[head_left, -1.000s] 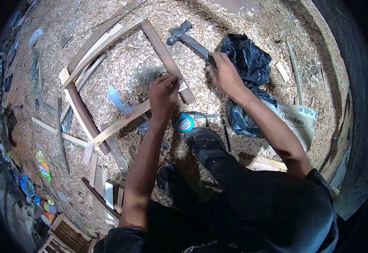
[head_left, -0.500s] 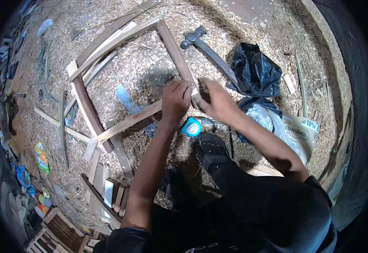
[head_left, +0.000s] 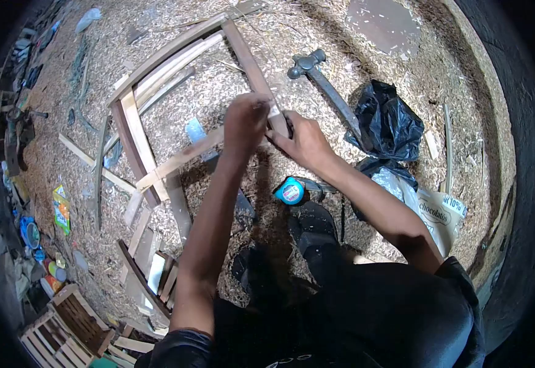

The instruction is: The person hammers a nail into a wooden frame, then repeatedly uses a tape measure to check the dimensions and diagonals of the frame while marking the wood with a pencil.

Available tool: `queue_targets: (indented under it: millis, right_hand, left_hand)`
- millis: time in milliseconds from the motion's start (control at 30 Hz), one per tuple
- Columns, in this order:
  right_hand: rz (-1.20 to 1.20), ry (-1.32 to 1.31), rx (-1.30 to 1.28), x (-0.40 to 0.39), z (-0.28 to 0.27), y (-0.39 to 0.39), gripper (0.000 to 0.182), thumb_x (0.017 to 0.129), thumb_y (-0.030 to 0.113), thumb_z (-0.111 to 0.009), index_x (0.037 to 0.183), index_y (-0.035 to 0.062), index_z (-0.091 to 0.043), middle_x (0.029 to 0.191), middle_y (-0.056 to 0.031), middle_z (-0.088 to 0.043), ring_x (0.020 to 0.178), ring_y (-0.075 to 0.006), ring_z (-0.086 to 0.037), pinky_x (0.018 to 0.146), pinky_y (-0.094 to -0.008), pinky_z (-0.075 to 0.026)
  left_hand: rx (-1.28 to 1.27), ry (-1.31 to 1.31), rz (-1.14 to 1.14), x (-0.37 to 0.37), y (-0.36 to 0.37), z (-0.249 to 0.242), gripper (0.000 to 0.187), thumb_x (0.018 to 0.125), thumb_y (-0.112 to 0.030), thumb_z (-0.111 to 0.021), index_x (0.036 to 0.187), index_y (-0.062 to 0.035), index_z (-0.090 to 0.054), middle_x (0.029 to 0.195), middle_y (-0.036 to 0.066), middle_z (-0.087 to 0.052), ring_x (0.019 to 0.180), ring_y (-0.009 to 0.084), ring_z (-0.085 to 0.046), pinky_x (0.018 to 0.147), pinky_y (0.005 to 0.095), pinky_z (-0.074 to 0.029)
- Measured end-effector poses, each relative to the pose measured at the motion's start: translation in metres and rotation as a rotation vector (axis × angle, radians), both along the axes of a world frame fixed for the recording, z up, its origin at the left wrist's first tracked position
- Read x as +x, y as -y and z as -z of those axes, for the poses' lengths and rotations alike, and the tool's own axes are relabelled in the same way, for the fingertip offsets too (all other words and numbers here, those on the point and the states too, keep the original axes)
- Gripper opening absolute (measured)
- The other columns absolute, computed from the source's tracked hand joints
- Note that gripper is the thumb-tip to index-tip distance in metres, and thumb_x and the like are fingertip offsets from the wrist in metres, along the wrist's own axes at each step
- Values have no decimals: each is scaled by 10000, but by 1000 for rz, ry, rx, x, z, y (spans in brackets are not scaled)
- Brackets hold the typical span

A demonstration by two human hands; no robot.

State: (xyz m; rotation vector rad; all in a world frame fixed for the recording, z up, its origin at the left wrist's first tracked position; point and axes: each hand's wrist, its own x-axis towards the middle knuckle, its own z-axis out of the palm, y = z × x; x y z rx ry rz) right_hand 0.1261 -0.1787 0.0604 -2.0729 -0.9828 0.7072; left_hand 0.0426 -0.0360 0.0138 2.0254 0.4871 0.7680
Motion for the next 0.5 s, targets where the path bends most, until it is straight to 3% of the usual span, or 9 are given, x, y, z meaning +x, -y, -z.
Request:
queue_targets:
  millis: [167,300,500]
  right_hand:
    - [-42,63,17,3,9,-32,329,802,106,-698,1046,-84,-586,817,-313,-657,802,-435,-681,723,-480,-543]
    - [-42,261,145,-1,22,-33,313,801,98,-713,1032,-79,-597,922,-285,-607,845,-437,-628,763,-468,-536]
    - [-126,213,99,5,15,-30,368,807,130,-735,1057,-100,-592,1003,-274,-569,937,-425,-591,850,-461,-510]
  left_hand:
    - [91,-168,-51,-3,-33,-3,135,858,-59,-717,986,-19,-699,941,113,-687,822,159,-667,727,294,-541]
    - [1,-117,-67,0,-33,6,130,866,-56,-707,992,-24,-711,946,104,-690,806,154,-663,715,292,-538]
    - [-147,-7,-33,1,-32,1,111,870,-75,-722,965,-21,-707,919,78,-679,796,128,-643,702,273,-521]
